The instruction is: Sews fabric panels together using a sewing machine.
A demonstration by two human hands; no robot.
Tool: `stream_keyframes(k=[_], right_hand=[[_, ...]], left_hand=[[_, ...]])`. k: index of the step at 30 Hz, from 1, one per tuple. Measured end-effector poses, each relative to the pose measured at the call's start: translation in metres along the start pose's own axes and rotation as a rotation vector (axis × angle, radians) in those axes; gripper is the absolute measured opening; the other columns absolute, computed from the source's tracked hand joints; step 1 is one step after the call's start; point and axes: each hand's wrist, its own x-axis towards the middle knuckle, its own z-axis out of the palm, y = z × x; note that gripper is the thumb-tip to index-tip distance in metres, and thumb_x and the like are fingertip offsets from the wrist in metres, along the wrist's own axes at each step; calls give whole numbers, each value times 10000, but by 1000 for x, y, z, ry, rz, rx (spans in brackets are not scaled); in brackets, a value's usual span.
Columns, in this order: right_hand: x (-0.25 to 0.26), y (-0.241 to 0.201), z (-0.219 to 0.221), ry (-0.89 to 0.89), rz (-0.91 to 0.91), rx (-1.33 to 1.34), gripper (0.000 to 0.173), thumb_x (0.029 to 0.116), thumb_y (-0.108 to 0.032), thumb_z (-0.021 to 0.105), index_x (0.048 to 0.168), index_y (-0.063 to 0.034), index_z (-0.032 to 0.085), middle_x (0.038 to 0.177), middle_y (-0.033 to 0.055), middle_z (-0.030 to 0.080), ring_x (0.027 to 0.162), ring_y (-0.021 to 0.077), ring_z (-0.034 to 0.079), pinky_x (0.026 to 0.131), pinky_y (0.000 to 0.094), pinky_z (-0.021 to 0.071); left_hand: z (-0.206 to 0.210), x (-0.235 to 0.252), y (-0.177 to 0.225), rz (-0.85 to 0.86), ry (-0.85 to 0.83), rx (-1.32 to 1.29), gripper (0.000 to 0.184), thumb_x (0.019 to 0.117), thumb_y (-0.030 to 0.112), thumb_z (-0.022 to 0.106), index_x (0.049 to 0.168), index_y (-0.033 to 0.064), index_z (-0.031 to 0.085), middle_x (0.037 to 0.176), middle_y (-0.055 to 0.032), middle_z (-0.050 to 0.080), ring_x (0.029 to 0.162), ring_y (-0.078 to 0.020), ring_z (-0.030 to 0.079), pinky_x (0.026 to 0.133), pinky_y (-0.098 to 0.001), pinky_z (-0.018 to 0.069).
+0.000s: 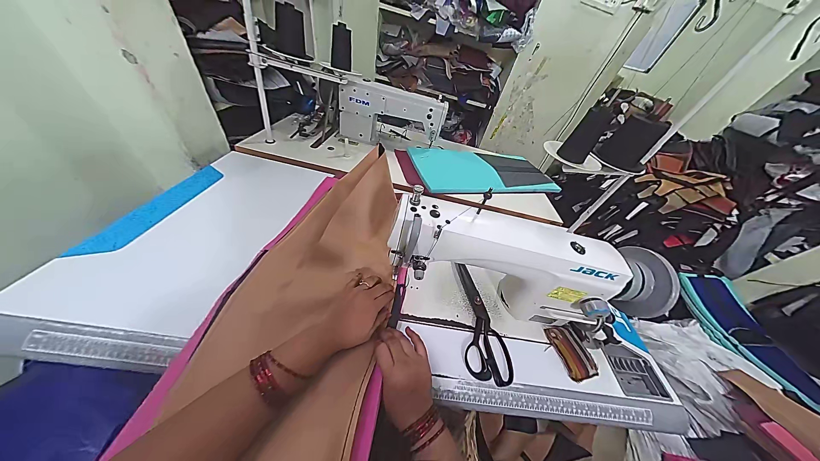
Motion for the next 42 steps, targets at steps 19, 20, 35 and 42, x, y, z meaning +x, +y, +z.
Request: stream_keyframes(k=[19,20,35,42], right_hand=[[44,30,5,-312,235,151,233,941,48,557,1059,9,753,1174,149,754,1189,310,694,1067,577,469],[47,31,4,-338,257,180,245,953,44,543,1086,17,747,1197,160,745,1213,320,679,1085,579,452],[42,51,-10,-387,491,587,342,953,61,518,1197,-18,743,1383,151,652,1348,317,567,1149,471,407],[38,85,-50,256,443,445,245,910,20,556,997,3,785,1121,139,761,1068,285,724,951,436,569]], left_hand=[[-1,25,0,-122,180,-8,280,1010,141,534,1149,54,761,1267,-208,678,1244,-433,602,1020,-605,460],[-7,27,3,-159,118,-12,301,1028,152,511,1178,41,747,1307,-206,666,1281,-423,587,1068,-584,441],[22,2,8,-97,361,-65,647,996,517,371,1143,7,742,1248,-233,682,1185,-454,635,981,-646,471],[31,-17,41,-225,339,-51,757,794,554,537,1334,41,672,1358,-284,597,1235,-541,554,958,-725,416]])
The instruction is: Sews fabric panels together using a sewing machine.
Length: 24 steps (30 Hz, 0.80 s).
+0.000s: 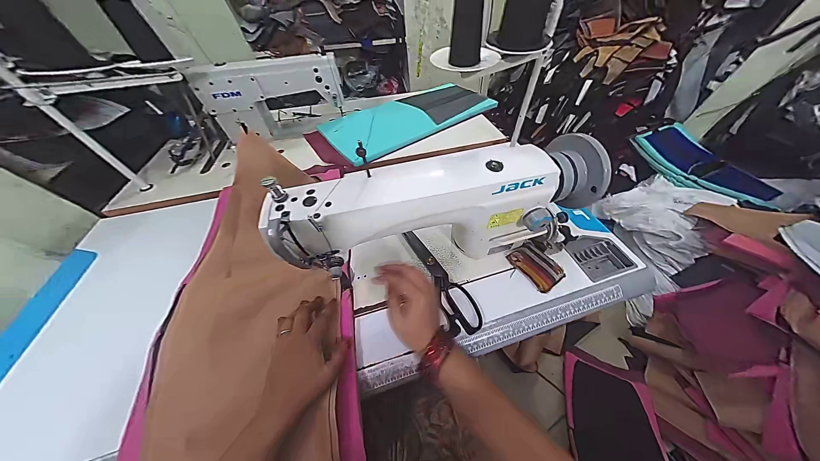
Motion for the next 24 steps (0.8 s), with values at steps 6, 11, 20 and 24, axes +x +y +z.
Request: stream_keyframes(k=[6,11,20,24], right_hand=[[162,32,-201,201,255,-837,405,1047,-229,481,1339,13,622,1402,276,575,1346,444,513,1119,590,382],[168,93,-249,161,539,-864,435,1097,-282,437,1345,35,602,1296,377,603,1238,576,557,1002,756,392],[151,107,-240,310,442,-954,476,1090,-302,392,1324,35,632,1266,333,649,1234,505,602,1037,658,414],[239,107,-244,-246,530,-1053,437,1052,-352,574,1108,59,713,1143,387,654,1123,594,603,893,776,426]], left_hand=[[5,-2,6,-45,21,20,699,831,515,496,1327,58,680,1367,-244,615,1291,-507,547,1087,-732,320],[5,-2,5,-16,31,56,846,836,719,482,1384,95,646,1398,-260,595,1326,-547,507,1063,-792,296],[-4,9,20,-143,-107,67,717,688,87,825,1379,40,637,1470,-250,546,1403,-532,438,1114,-771,255],[-16,12,1,-121,-196,60,556,823,-29,717,1367,65,655,1498,-204,542,1440,-479,422,1129,-746,269]])
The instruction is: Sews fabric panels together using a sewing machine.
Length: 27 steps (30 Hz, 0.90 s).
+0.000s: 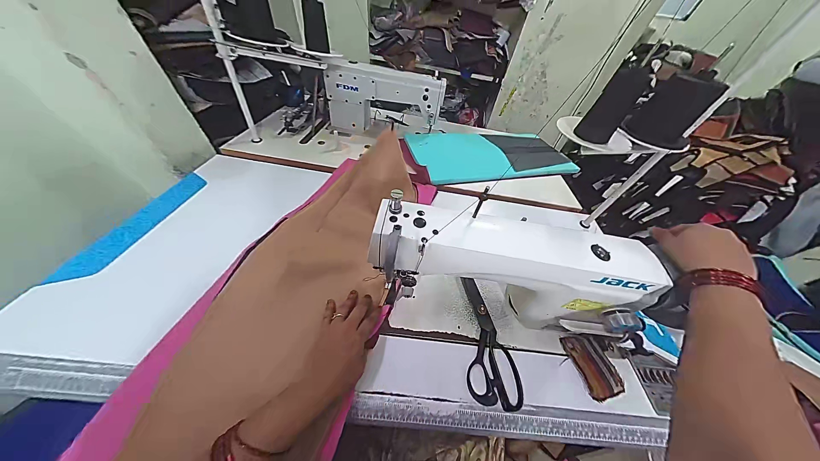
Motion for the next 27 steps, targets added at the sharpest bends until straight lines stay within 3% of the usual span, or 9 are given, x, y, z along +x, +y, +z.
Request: stream_keyframes(k=[4,7,10,13,16,20,22,25,27], right_hand=[[13,-8,-11,355,-212,438,425,1075,-289,507,1270,62,647,1347,336,581,1316,474,523,1124,624,354],[-22,-20,-6,647,-329,633,440,1060,-262,497,1195,125,658,1242,341,627,1207,357,609,1051,399,467],[-80,-33,7,715,-534,755,406,1057,-181,489,1085,199,629,1147,318,638,1121,240,628,993,312,505],[-140,-41,28,638,-655,774,326,1051,-130,473,1005,147,638,1080,200,671,1106,129,622,987,282,494],[-193,-54,68,475,-656,815,316,1063,-164,480,962,77,657,1044,127,692,1091,66,624,973,242,497],[-269,-102,126,226,-666,886,320,1032,-157,504,906,77,682,974,136,714,1056,92,658,985,232,500],[-302,-135,151,137,-742,879,286,1002,-151,546,887,46,720,932,140,730,989,139,689,953,248,520],[-326,-178,173,19,-908,790,239,961,-175,606,942,-2,771,966,152,752,951,243,723,914,336,566],[-330,-194,178,-40,-985,642,291,957,-274,628,1039,-41,781,1103,170,749,1059,333,711,965,447,552]], left_hand=[[-7,7,-34,35,35,-25,491,895,-85,619,1335,121,689,1480,-145,580,1434,-437,456,1107,-789,251],[-10,17,-74,6,90,9,451,956,-42,598,1349,164,678,1501,-119,567,1437,-450,445,1074,-830,237],[-25,22,-132,-3,146,2,500,946,-133,531,1322,153,699,1489,-136,575,1433,-478,438,1083,-825,231],[-41,6,-174,-13,151,37,553,926,-171,530,1328,169,701,1491,-118,577,1439,-452,443,1119,-772,256],[-35,-31,-197,14,405,61,556,826,-239,555,1175,134,774,1350,-139,679,1312,-478,570,1044,-791,343],[-27,-81,-203,-160,560,69,591,788,-266,502,1126,120,796,1321,-147,695,1293,-492,582,1064,-801,307],[-19,-99,-192,-177,638,123,480,837,-176,461,1124,46,774,1307,-222,681,1260,-538,583,1053,-796,322],[8,-133,-144,72,680,249,311,1034,194,462,1021,64,744,1057,-188,739,988,-395,704,834,-564,540],[34,-158,-115,410,461,65,268,1033,165,503,976,58,742,910,-141,738,820,-310,718,717,-457,581]])
